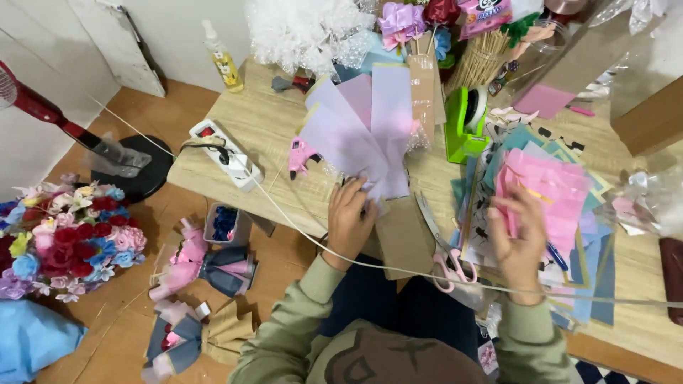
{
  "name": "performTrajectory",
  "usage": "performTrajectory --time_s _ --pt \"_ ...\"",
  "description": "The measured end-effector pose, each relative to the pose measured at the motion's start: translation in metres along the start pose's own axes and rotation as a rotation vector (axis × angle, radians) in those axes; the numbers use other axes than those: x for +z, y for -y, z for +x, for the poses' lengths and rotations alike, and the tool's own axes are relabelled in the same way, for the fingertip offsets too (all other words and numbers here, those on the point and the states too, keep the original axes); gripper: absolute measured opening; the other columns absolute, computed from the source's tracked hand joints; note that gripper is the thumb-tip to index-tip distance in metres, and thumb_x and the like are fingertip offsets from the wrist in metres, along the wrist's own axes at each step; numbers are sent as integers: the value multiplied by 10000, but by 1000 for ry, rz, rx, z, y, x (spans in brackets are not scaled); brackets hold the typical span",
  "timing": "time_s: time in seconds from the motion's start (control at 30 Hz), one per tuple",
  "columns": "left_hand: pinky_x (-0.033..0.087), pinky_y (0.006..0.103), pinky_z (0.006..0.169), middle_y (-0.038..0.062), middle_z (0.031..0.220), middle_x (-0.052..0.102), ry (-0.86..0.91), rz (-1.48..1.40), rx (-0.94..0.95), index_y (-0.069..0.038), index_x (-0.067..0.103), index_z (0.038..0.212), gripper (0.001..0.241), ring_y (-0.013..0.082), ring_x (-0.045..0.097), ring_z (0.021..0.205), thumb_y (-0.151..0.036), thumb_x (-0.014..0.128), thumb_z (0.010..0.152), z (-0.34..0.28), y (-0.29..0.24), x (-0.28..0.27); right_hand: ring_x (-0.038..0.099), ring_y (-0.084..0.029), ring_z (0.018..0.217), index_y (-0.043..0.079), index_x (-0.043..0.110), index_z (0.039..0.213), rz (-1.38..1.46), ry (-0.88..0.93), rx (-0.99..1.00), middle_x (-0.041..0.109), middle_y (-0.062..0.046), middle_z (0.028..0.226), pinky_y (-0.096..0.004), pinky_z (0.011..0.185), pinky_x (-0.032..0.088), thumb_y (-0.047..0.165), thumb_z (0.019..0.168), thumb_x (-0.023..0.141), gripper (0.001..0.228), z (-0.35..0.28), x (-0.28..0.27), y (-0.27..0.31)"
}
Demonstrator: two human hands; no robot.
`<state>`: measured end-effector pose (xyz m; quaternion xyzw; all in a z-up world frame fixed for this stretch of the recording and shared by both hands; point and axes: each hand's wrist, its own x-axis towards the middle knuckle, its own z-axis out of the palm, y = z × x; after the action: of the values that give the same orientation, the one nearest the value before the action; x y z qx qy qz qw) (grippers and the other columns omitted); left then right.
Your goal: Wrapping a floral bouquet with multiple layers of colored paper using scissors and a glue gun.
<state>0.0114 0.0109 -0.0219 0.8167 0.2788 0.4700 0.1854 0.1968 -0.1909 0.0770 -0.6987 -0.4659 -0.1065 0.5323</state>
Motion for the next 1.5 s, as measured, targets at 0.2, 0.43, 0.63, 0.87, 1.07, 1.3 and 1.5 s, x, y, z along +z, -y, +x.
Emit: performTrajectory --time_s 0.2,0.43,0.63,0.87,1.07,1.3,1.5 --pt "461 301 786 -53 810 500 -197 -777 -660 -113 576 926 99 90 473 773 -131 607 1018 0 -30 -41 717 -310 1073 131 752 1167 53 362 -41 748 -94 1137 -388 837 602 127 867 798 304 -6 88 35" --pt "557 393 998 2 1140 619 -262 -1097 -979 -108 564 1159 130 122 624 1048 -198 530 1072 -17 -16 -28 602 -392 1251 73 604 1347 105 559 -75 629 -181 1315 -504 1010 506 169 837 813 560 -3 123 64" --pt "557 368 991 18 1234 598 -305 -1144 -966 -104 509 1203 173 105 587 1083 -232 464 1097 -4 -28 -47 57 -568 1499 157 436 1529 -197 780 286 176 -202 1687 -675 1204 126 310 800 759 812 -10 131 86" --pt "611 524 928 120 1318 551 -495 -1306 -1086 -72 460 1270 221 230 625 1074 -176 445 1076 -9 -9 -45 128 -563 1496 181 438 1542 -222 736 337 164 -201 1693 -650 1198 208 253 767 692 819 -13 132 78" --pt "528 546 1013 200 1408 508 -517 -389 -120 -92 521 1135 247 373 629 1213 -117 670 940 -41 7 -34 183 -539 1496 229 470 1517 -243 687 286 192 -165 1694 -636 1170 274 370 772 760 812 -23 136 61" --pt "338 571 1080 0 1258 626 -63 193 251 -208 696 1003 189 244 547 1204 -350 581 956 -9 6 -29 265 -522 1473 223 498 1483 -132 571 243 252 -175 1669 -584 1223 218 316 764 779 778 -28 136 40" --pt "367 501 977 51 1187 626 -51 582 61 -181 621 1162 621 239 580 1052 -477 859 670 0 -1 -40 296 -415 1504 252 540 1452 34 503 311 318 -122 1659 -549 1235 212 265 763 815 742 -26 122 29"
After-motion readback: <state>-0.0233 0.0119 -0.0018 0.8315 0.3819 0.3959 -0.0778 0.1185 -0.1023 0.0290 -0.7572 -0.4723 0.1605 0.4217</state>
